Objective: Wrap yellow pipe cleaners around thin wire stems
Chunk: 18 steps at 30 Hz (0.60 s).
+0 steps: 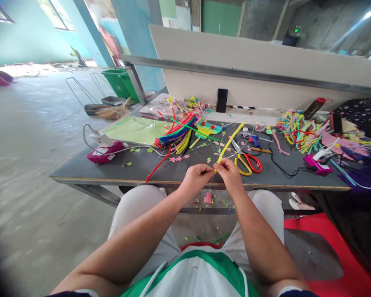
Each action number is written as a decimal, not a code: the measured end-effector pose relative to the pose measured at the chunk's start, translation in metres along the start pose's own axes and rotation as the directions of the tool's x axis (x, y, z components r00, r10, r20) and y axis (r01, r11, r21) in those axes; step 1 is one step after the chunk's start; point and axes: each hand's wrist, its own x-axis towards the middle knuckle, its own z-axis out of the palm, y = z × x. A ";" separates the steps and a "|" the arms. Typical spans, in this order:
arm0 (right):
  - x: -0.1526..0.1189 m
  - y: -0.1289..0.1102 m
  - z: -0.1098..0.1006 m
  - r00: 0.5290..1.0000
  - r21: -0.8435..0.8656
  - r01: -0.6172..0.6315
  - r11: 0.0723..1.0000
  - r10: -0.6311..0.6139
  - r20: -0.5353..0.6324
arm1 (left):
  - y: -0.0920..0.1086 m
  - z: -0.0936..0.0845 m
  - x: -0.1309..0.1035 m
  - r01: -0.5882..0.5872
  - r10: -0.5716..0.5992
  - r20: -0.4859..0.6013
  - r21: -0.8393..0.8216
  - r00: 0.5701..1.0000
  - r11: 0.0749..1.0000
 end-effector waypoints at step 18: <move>0.000 -0.010 -0.003 0.981 0.263 -0.191 0.946 0.176 0.077 | 0.003 -0.001 -0.004 0.086 -0.049 0.198 -0.183 0.979 0.979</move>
